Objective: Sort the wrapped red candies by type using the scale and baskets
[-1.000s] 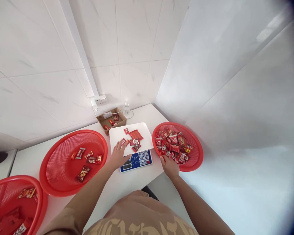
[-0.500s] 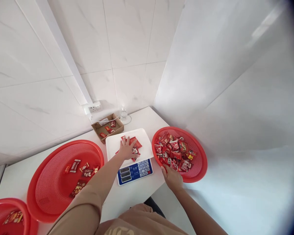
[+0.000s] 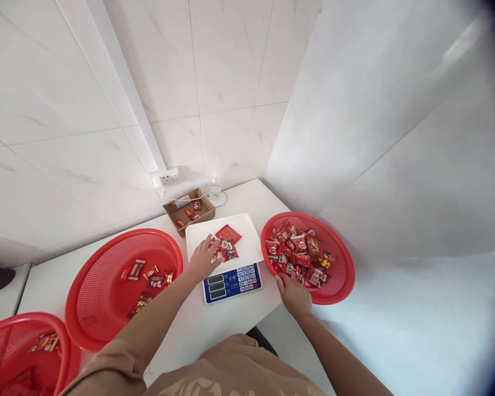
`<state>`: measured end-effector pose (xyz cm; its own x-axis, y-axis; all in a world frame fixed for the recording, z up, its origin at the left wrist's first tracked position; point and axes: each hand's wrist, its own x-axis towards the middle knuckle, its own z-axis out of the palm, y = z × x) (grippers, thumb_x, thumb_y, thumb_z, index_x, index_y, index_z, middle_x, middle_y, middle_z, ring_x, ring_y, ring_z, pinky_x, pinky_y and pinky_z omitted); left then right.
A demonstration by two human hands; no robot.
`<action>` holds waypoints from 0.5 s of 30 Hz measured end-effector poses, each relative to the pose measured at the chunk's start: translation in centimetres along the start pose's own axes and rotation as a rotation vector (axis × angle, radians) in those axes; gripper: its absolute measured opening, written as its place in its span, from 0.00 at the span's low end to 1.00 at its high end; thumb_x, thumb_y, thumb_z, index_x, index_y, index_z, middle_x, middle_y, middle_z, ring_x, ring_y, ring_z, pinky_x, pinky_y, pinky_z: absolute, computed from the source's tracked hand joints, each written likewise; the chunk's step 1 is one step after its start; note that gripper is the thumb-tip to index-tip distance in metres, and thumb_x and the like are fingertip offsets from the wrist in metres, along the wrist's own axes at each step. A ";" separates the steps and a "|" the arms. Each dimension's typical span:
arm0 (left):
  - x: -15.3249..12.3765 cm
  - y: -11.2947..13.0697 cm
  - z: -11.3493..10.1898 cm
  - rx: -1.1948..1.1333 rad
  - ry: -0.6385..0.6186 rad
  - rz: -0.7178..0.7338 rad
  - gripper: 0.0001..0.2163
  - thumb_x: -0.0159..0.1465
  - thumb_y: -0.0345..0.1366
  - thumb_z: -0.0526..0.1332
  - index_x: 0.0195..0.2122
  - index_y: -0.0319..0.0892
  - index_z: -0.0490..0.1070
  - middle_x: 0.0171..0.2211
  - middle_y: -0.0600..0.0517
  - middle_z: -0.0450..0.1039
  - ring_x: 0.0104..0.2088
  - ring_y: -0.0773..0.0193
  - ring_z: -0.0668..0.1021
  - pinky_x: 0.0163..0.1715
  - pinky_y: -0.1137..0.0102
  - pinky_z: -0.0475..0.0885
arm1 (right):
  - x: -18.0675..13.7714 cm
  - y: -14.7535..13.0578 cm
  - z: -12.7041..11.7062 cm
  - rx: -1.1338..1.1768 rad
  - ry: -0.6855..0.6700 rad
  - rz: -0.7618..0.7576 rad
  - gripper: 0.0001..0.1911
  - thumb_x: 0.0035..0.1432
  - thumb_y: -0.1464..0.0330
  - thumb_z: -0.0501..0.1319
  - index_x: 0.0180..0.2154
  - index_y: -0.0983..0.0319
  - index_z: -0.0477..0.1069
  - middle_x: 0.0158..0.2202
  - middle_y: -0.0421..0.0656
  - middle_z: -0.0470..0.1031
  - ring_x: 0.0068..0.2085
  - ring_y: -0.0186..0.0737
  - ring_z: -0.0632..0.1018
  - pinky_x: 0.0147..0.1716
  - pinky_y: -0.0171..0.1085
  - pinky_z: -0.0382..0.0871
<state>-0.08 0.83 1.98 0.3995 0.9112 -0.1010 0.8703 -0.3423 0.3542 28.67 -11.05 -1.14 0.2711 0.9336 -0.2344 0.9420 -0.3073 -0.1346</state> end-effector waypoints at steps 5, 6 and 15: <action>-6.6 -0.3 1.2 -0.227 0.212 -0.031 0.26 0.64 0.48 0.51 0.62 0.46 0.55 0.65 0.43 0.51 0.64 0.49 0.57 0.58 0.51 0.59 | -0.1 -0.1 0.0 0.007 0.007 0.010 0.25 0.66 0.57 0.41 0.50 0.60 0.70 0.42 0.49 0.78 0.41 0.47 0.78 0.37 0.40 0.69; -8.1 -0.4 1.7 -0.276 0.228 -0.057 0.26 0.64 0.48 0.51 0.62 0.46 0.55 0.65 0.43 0.53 0.63 0.50 0.59 0.58 0.51 0.60 | -0.1 -0.1 -0.1 0.011 0.004 0.010 0.25 0.66 0.57 0.41 0.50 0.60 0.70 0.42 0.49 0.78 0.41 0.47 0.78 0.37 0.40 0.69; -15.9 1.4 -2.4 -0.908 0.183 -0.331 0.24 0.61 0.50 0.55 0.54 0.42 0.64 0.55 0.42 0.68 0.55 0.52 0.71 0.55 0.55 0.65 | -0.3 -0.3 -0.4 0.046 -0.009 -0.001 0.25 0.66 0.56 0.40 0.48 0.59 0.70 0.43 0.49 0.77 0.42 0.47 0.77 0.36 0.40 0.67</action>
<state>-5.92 -13.58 6.29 0.0578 0.9769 -0.2056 0.3476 0.1733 0.9215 28.36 -11.20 -0.63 0.2687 0.9322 -0.2426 0.9321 -0.3151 -0.1785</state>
